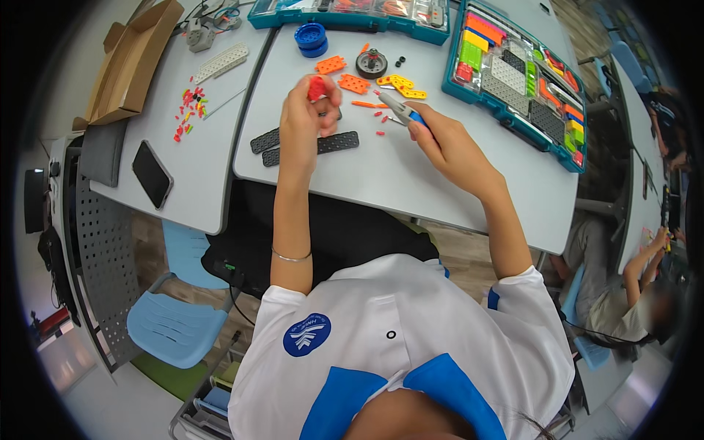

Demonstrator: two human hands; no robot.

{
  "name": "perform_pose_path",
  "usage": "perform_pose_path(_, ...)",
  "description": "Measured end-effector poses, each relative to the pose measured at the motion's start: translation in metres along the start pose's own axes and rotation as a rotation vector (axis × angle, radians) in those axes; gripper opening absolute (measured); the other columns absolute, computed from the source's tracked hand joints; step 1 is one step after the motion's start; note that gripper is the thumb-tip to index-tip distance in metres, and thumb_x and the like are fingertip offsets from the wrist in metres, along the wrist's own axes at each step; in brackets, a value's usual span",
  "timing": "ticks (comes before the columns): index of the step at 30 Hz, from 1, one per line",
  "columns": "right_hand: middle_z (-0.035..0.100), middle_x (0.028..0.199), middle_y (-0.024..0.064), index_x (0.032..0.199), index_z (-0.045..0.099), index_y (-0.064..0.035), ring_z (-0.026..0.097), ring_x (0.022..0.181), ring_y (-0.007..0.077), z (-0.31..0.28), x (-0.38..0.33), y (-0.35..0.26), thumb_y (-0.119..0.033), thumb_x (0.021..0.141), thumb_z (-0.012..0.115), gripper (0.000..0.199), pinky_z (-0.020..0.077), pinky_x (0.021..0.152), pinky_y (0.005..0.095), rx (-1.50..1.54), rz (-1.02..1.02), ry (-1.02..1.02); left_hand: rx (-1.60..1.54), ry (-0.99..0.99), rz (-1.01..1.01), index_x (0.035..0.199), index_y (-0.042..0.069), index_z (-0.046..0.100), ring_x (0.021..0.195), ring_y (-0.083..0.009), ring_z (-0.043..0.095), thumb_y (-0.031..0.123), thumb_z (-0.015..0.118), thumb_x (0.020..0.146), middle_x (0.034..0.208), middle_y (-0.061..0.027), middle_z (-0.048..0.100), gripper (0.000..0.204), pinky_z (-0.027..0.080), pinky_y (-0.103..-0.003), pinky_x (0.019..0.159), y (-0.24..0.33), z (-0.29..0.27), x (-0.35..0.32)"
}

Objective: The person assembles a small structure using colorful plastic building blocks and a black flexible strip. They use pliers to cut small pieces and then connect the components by hand, forming a short assembled segment.

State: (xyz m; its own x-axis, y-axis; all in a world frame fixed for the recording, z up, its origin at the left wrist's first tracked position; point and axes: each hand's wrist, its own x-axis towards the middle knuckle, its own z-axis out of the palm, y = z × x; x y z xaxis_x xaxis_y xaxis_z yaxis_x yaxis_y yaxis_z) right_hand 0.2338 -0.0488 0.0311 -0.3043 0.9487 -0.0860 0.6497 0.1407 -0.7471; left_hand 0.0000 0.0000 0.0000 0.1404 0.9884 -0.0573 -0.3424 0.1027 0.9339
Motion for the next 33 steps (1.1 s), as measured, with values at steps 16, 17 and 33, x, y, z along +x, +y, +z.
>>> perform_pose_path(16,0.068,0.105,0.0169,0.122,0.063,-0.0062,0.069,0.086,0.0352,0.006,-0.002,0.013,-0.031,0.091,0.064,0.04,0.0546,0.077,0.0434,-0.264,-0.171,0.093,0.442,-0.038,-0.136,0.085,0.008,0.056,0.054,-0.0024,0.048,0.016,0.072,0.093,0.067,0.0017,0.057,0.02,0.035,-0.018,0.045,-0.018,0.021,0.001)
perform_pose_path(17,0.068,0.104,0.0166,0.122,0.063,-0.0065,0.069,0.086,0.0349,0.005,-0.002,0.012,-0.031,0.09,0.064,0.04,0.0546,0.077,0.0432,-0.261,-0.167,0.074,0.433,-0.031,-0.159,0.085,0.008,0.055,0.055,-0.0029,0.051,0.015,0.072,0.093,0.068,0.0009,0.058,0.02,0.037,-0.018,0.046,-0.016,0.02,0.001)
perform_pose_path(33,0.066,0.104,0.012,0.121,0.066,-0.0073,0.068,0.092,0.0293,-0.013,-0.002,0.018,-0.029,0.088,0.069,0.04,0.0532,0.078,0.0395,-0.276,-0.105,0.154,0.643,-0.112,-0.05,0.085,0.004,0.052,0.072,-0.0104,0.068,0.006,0.07,0.091,0.084,-0.0088,0.069,0.02,0.055,-0.022,0.056,-0.023,0.022,0.0)
